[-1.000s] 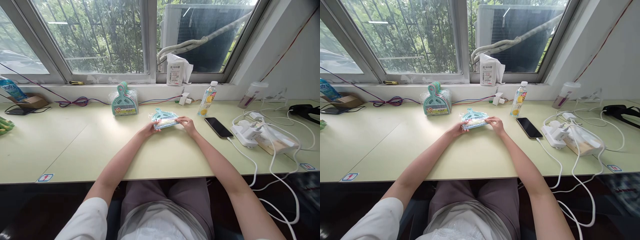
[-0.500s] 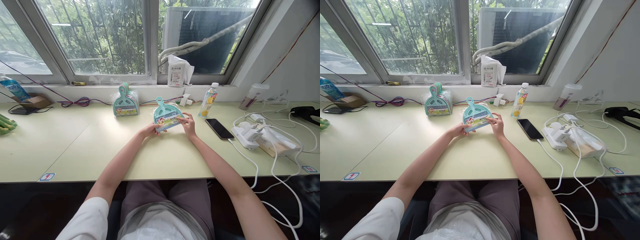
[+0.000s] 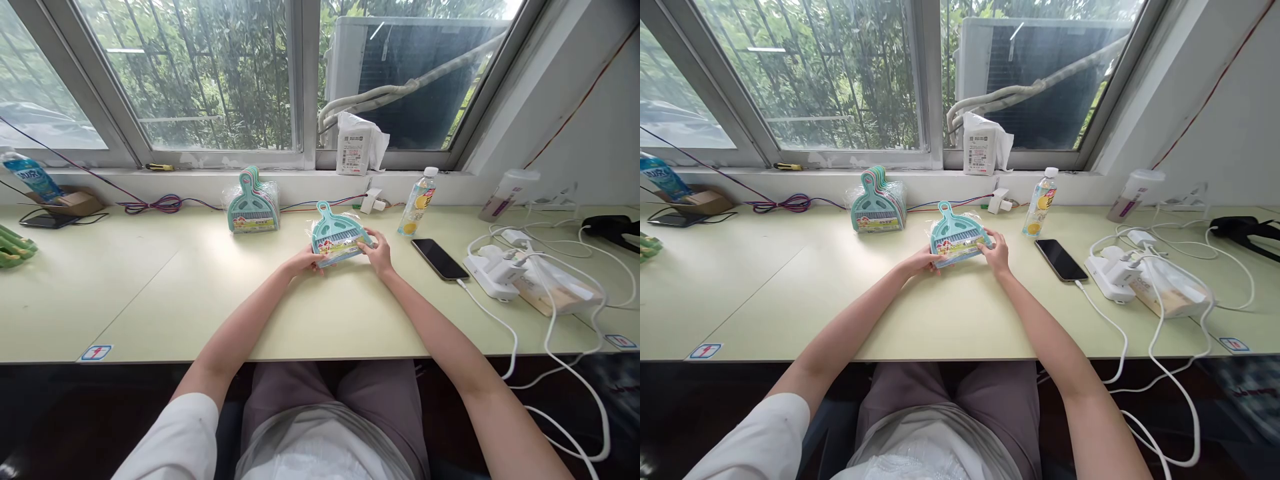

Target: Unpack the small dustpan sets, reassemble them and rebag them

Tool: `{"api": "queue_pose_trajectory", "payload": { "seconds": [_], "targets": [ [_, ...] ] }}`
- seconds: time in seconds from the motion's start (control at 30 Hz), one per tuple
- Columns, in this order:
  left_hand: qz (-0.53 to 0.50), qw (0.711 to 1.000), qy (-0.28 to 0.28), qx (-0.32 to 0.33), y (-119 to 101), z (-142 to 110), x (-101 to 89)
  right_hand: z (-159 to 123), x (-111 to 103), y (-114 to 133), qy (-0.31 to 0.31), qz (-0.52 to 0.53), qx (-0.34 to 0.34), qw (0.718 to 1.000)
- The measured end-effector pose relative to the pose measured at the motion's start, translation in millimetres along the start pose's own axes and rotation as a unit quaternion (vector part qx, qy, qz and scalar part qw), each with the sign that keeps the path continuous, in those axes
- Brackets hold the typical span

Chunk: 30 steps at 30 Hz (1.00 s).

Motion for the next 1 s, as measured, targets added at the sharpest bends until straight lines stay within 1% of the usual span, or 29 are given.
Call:
{"api": "queue_pose_trajectory", "payload": {
  "seconds": [0.03, 0.1, 0.17, 0.2, 0.27, 0.33, 0.37, 0.43, 0.53, 0.63, 0.7, 0.77, 0.87, 0.93, 1.0],
  "targets": [
    [0.013, 1.000, 0.003, -0.005, -1, -1, 1.0, 0, 3, -6, 0.020, 0.037, 0.027, 0.999],
    [0.039, 0.999, 0.005, -0.013, -4, -3, 3.7, 0, 11, -18, 0.066, 0.125, 0.086, 0.986],
    [0.051, 0.999, -0.014, -0.005, -9, -4, 4.7, 0, 16, -27, 0.098, 0.180, 0.125, 0.971],
    [0.049, 0.998, -0.028, 0.003, -12, -5, 4.5, 0, 15, -30, 0.096, 0.198, 0.136, 0.966],
    [0.034, 0.998, -0.049, 0.024, -17, -6, 5.0, 2, 6, -38, 0.054, 0.222, 0.149, 0.962],
    [0.020, 0.998, -0.049, 0.043, -20, -6, 7.3, 2, -5, -44, 0.003, 0.236, 0.157, 0.959],
    [0.022, 0.997, -0.049, 0.054, -21, -5, 7.5, 2, -9, -46, -0.013, 0.239, 0.158, 0.958],
    [0.046, 0.994, -0.076, 0.069, -21, -4, 1.1, 2, -9, -45, -0.010, 0.241, 0.155, 0.958],
    [0.087, 0.981, -0.160, 0.064, -13, -3, -23.7, 3, 0, -34, 0.037, 0.232, 0.135, 0.963],
    [0.160, 0.954, -0.243, 0.070, -9, -9, -55.7, 4, 8, -18, 0.055, 0.190, 0.084, 0.977],
    [0.243, 0.927, -0.276, 0.071, -11, -18, -73.7, 5, 15, -6, 0.063, 0.164, 0.042, 0.984],
    [0.316, 0.904, -0.282, 0.059, -15, -27, -86.8, 4, 27, 3, 0.076, 0.141, 0.010, 0.987],
    [0.385, 0.874, -0.294, 0.035, -21, -49, -103.7, 5, 52, 16, 0.090, 0.076, -0.023, 0.993],
    [0.418, 0.847, -0.327, 0.013, -26, -71, -117.9, 9, 77, 26, 0.094, 0.035, -0.041, 0.994],
    [0.441, 0.816, -0.375, -0.010, -28, -99, -136.1, 18, 109, 35, 0.096, 0.025, -0.050, 0.994]
  ]
}}
Point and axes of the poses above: each hand's wrist, its own z-axis towards the middle knuckle, its own x-axis out of the palm, y = z × x, the point moved 9 cm from there along z, towards the middle knuckle, and after that the axes turned 12 degrees about y, right-handed, at the moved point
